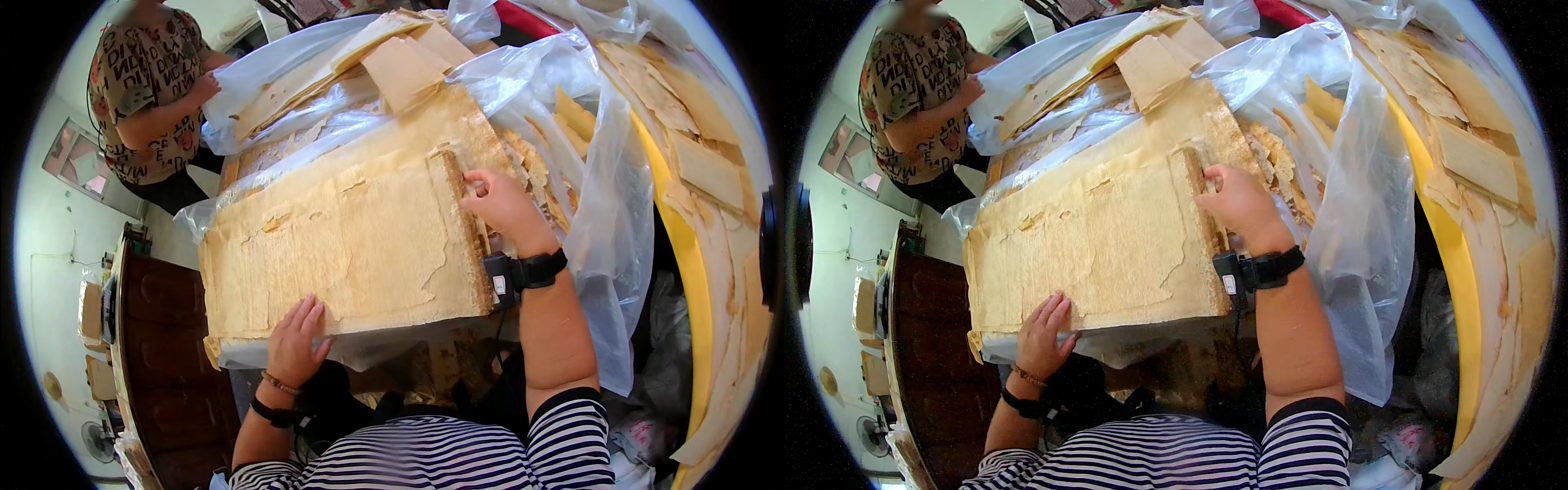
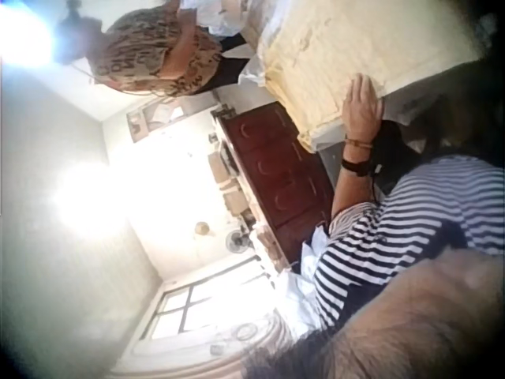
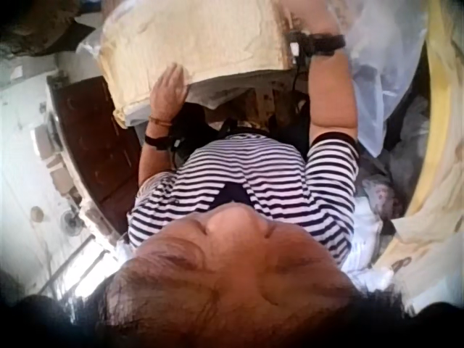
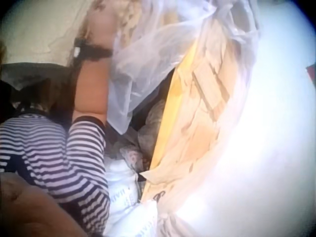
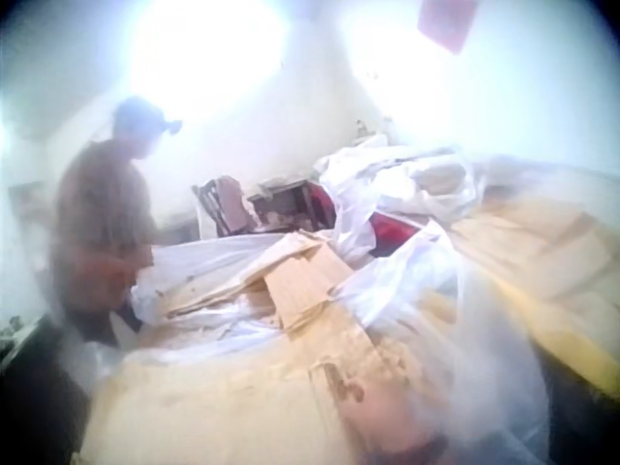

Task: Sorting and peeling thin yellow sheets of material from a stack on a work table.

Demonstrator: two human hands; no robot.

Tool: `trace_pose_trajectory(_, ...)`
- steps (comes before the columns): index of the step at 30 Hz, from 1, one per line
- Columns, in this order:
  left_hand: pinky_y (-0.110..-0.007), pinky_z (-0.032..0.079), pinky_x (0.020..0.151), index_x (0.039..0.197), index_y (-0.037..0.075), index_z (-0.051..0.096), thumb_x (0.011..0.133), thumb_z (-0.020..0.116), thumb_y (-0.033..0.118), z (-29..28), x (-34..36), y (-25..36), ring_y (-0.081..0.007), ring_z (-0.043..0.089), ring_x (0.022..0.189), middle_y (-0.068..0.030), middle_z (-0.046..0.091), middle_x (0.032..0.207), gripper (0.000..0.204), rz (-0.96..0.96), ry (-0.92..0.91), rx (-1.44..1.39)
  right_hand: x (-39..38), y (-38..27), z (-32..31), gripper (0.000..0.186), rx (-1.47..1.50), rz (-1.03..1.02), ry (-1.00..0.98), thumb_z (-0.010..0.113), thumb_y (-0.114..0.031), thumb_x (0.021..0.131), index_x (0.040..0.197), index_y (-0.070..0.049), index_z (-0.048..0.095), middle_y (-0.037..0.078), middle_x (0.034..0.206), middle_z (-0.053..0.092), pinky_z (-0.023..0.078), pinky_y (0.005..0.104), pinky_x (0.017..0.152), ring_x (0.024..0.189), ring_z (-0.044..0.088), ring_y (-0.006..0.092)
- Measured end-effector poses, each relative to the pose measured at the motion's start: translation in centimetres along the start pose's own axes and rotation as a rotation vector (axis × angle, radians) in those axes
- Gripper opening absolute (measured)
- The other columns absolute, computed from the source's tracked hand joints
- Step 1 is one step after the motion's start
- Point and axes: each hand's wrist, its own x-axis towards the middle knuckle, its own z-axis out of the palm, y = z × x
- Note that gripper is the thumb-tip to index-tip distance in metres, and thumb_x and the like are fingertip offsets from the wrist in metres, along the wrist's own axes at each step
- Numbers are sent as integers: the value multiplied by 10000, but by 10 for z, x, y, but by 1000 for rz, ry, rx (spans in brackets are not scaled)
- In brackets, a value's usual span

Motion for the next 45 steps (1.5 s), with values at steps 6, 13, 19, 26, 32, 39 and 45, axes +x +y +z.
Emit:
trace_pose_trajectory(6, -384, 489, 956, 1283, 114, 582, 848, 714, 264, -58, 57, -7, -303, 584, 1152, -118, 605, 1289, 479, 199, -267, -212, -1, -5, -4, 445, 393, 45, -171, 657, -36, 788, 1229, -4, 601, 56, 950, 665, 486, 262, 772, 849, 624, 143)
trace_pose_trajectory(13, -258, 529, 661, 1150, 56, 670, 898, 645, 66, -6, 213, 46, -115, 631, 800, -45, 676, 956, 254, 165, 171, -749, 3, -1, 17, 384, 566, 56, -150, 605, -34, 824, 1202, 35, 609, 14, 982, 651, 468, 210, 772, 829, 582, 82)
trace_pose_trajectory(19, -214, 484, 615, 1166, 82, 679, 884, 602, 26, 40, 272, 58, -39, 557, 692, 19, 645, 826, 297, -2, 235, -989, 10, 1, 33, 305, 659, 51, -106, 622, -59, 848, 1137, 41, 627, 18, 981, 657, 479, 224, 750, 845, 584, 74)
trace_pose_trajectory(26, -194, 462, 629, 1154, 59, 678, 883, 576, -9, 70, 276, 64, -37, 528, 671, 37, 649, 864, 298, -52, 415, -1131, 11, -13, 42, 251, 5, -156, 298, 767, -190, 762, 961, -56, 692, 109, 860, 662, 511, 367, 749, 825, 638, 274)
trace_pose_trajectory(32, -185, 472, 653, 1152, 48, 672, 907, 593, 3, 79, 277, 64, -30, 548, 721, 38, 663, 932, 261, -64, 330, -1229, 16, -11, 26, 225, -278, -476, 376, 781, -208, 754, 906, -55, 719, 106, 814, 624, 493, 374, 751, 808, 615, 296)
trace_pose_trajectory(39, -230, 516, 693, 1170, 38, 655, 880, 603, -19, 85, 276, 64, -79, 599, 746, -17, 677, 985, 300, -16, 309, -1251, 20, -24, 38, 259, -151, -228, 190, 680, -299, 851, 952, -66, 730, 159, 922, 694, 519, 416, 752, 851, 654, 349)
trace_pose_trajectory(45, -244, 522, 717, 1181, 66, 653, 856, 612, -30, 71, 272, 72, -121, 613, 790, -45, 657, 1034, 341, 34, 336, -1175, 35, -8, 54, 172, 13, -307, 321, 670, -182, 854, 949, -49, 724, 161, 932, 698, 527, 387, 740, 848, 668, 328)
